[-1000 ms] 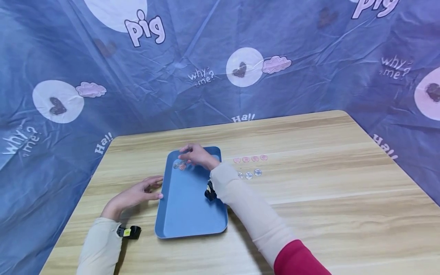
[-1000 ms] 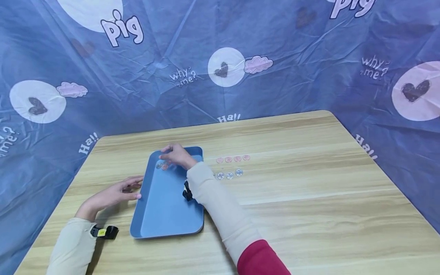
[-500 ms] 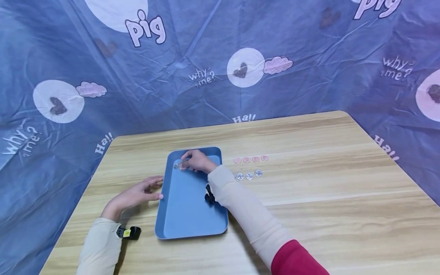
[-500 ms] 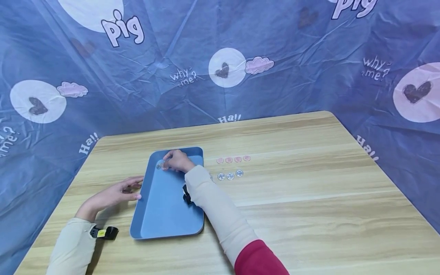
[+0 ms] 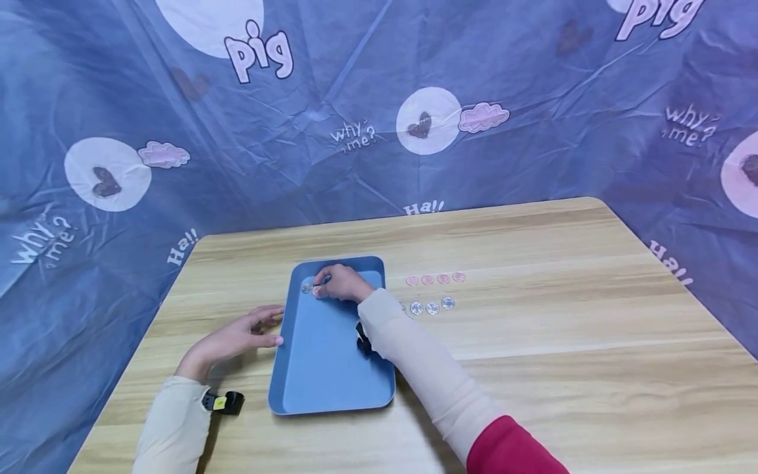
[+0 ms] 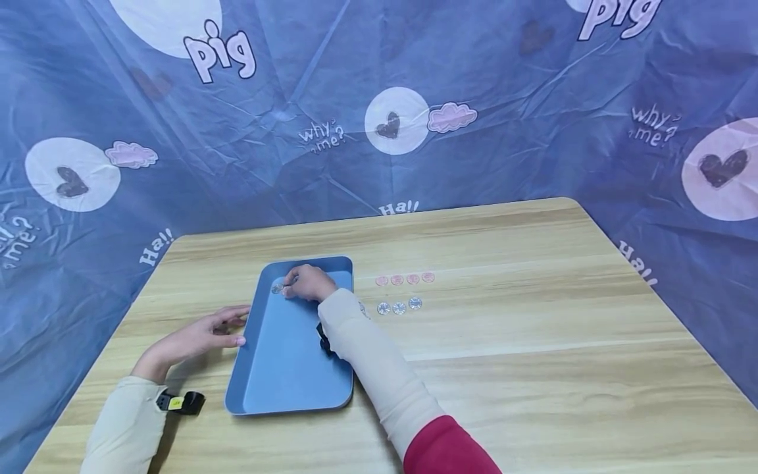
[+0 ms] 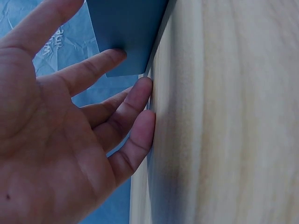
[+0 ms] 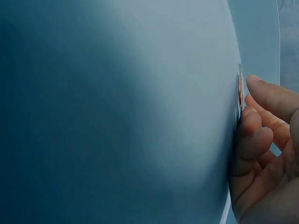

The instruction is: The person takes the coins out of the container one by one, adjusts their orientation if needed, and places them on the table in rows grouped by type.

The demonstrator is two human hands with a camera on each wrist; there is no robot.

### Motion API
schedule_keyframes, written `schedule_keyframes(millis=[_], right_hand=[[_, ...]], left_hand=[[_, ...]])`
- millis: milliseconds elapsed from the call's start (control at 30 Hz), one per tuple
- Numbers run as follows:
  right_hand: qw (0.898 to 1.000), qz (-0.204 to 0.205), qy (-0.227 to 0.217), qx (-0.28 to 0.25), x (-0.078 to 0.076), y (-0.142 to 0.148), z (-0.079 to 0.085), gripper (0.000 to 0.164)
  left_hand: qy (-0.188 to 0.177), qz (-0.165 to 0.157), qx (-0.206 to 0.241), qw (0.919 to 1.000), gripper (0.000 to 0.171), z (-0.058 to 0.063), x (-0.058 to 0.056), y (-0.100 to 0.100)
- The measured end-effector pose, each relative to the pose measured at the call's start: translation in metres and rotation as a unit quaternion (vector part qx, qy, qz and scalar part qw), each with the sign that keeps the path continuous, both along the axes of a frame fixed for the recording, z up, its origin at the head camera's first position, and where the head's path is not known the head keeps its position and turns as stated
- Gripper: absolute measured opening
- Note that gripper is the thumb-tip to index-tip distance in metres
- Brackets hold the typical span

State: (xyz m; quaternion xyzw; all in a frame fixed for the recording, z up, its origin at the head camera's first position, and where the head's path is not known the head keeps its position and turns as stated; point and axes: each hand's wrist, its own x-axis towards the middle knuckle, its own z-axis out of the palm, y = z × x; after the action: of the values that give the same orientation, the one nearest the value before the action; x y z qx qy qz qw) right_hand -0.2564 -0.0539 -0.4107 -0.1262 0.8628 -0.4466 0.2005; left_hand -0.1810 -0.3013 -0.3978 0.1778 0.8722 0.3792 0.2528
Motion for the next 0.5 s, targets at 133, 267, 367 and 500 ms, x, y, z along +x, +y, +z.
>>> schedule_keyframes(millis=[133, 267, 367, 500], right_hand=[[1.000, 0.002, 0.009, 0.012, -0.0011, -0.0008, -0.0012, 0.020], [1.000, 0.006, 0.014, 0.027, -0.0030, -0.0009, -0.0022, 0.020], [0.999, 0.007, 0.021, 0.035, -0.0039, -0.0009, -0.0028, 0.019], [0.999, 0.013, 0.025, 0.041, -0.0025, -0.0002, -0.0016, 0.016]], left_hand=[[0.000, 0.000, 0.001, 1.0000, 0.073, -0.0001, -0.0004, 0.0005], [0.003, -0.001, 0.000, 1.0000, 0.072, -0.0005, -0.0020, 0.0011], [0.006, -0.002, -0.002, 1.0000, 0.072, -0.0007, -0.0026, 0.0012], [0.005, -0.001, -0.003, 1.0000, 0.072, -0.0007, -0.0019, 0.0007]])
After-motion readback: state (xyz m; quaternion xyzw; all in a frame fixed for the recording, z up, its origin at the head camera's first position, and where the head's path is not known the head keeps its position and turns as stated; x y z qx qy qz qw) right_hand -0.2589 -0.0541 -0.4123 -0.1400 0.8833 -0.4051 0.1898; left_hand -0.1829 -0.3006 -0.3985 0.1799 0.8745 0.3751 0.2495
